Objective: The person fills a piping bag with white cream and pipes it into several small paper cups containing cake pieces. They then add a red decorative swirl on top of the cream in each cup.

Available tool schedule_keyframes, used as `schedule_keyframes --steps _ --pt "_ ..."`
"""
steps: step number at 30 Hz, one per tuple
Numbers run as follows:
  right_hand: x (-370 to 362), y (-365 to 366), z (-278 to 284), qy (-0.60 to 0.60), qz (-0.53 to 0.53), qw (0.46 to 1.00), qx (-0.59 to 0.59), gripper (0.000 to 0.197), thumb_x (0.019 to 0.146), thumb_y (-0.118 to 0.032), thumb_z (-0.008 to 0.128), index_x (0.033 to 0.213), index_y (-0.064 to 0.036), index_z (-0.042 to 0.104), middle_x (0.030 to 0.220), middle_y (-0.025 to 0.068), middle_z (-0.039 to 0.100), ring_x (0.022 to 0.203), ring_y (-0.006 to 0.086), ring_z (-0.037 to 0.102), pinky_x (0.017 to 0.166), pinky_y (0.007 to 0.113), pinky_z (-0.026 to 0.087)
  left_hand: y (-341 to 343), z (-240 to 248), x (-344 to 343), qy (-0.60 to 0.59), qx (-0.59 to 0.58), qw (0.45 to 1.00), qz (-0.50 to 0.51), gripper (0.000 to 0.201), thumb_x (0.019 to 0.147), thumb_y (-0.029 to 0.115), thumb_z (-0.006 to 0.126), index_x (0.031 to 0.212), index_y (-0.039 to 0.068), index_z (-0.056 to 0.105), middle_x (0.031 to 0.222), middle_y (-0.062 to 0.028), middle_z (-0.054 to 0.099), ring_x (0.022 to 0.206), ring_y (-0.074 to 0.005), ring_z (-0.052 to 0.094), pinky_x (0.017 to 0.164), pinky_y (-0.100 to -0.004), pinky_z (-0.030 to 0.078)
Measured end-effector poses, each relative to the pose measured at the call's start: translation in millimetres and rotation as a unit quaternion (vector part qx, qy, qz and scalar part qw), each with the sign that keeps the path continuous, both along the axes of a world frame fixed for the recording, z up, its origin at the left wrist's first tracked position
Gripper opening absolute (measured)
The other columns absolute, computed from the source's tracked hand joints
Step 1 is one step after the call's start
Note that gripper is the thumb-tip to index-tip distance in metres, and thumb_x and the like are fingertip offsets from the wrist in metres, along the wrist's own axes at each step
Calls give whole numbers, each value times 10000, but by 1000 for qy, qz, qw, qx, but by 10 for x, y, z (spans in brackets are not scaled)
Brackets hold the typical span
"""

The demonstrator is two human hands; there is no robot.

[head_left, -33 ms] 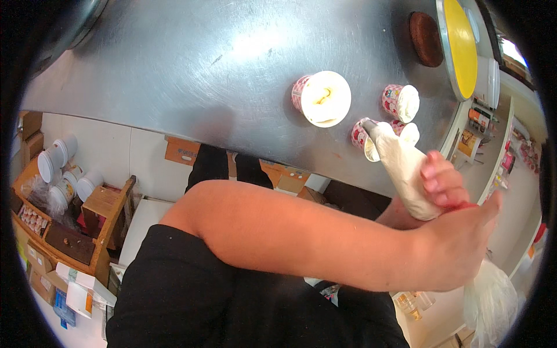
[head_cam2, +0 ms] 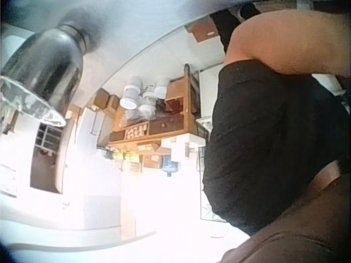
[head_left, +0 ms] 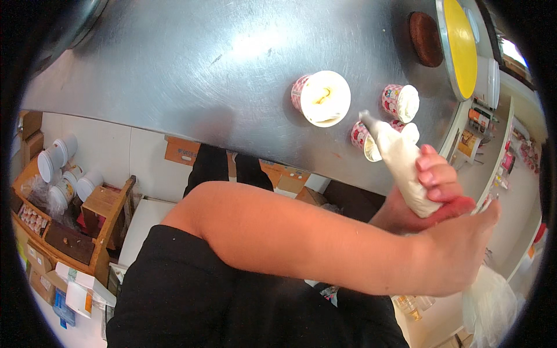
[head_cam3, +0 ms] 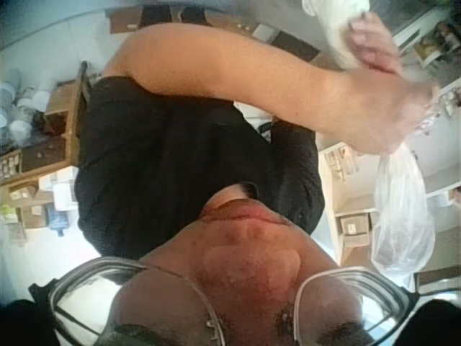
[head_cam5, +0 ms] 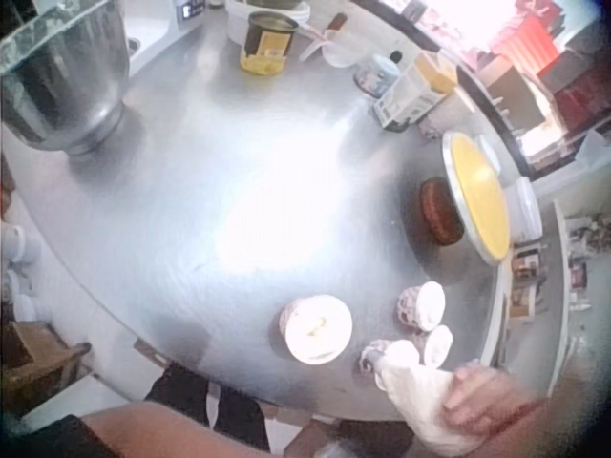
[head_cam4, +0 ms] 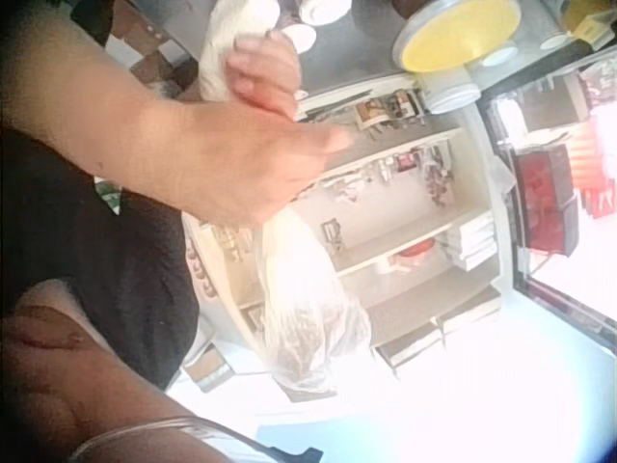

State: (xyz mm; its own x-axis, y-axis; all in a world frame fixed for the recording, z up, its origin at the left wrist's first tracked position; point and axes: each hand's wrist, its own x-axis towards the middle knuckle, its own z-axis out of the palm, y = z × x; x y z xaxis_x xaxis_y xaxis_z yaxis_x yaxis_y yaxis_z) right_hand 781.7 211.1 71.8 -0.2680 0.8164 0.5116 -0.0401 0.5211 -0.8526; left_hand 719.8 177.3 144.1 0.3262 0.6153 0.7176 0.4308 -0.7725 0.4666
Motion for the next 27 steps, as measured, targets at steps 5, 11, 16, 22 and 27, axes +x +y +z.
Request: schedule_keyframes --steps 5,11,16,22,27 --pt "38 50 -51 46 90 989 -108 562 948 -435 152 686 -102 522 738 85 574 821 264 551 886 474 389 -38 -62 -24 -114 -28 989 91 283 711 216 501 820 -2 644 886 -156 603 922 -334 525 905 -509 315" --pt "64 232 -226 95 128 974 -158 614 934 -473 108 652 -72 477 634 116 538 639 263 524 780 438 429 -553 -547 -325 -372 -220 896 97 225 817 242 466 872 46 563 855 -85 551 775 -206 514 689 -359 400" --pt "-136 211 -213 33 147 979 -135 640 935 -472 95 608 -63 462 572 101 521 568 246 520 718 403 428 -581 -1115 -485 -604 -619 486 -126 378 948 378 316 1058 57 483 669 -31 522 516 -56 400 483 -186 346" --pt "-125 243 -269 21 170 974 -150 643 935 -473 103 586 -66 458 557 97 518 551 243 517 704 394 425 -479 -1261 -444 -706 -595 357 -143 455 936 459 279 1067 70 477 664 -75 532 482 -92 423 428 -203 305" --pt "-168 210 -276 41 177 967 -179 663 931 -486 113 535 -72 445 539 93 510 546 242 512 687 392 415 -479 -1271 -420 -721 -593 333 -131 451 937 459 271 978 64 484 652 -73 527 476 -97 427 419 -203 306"
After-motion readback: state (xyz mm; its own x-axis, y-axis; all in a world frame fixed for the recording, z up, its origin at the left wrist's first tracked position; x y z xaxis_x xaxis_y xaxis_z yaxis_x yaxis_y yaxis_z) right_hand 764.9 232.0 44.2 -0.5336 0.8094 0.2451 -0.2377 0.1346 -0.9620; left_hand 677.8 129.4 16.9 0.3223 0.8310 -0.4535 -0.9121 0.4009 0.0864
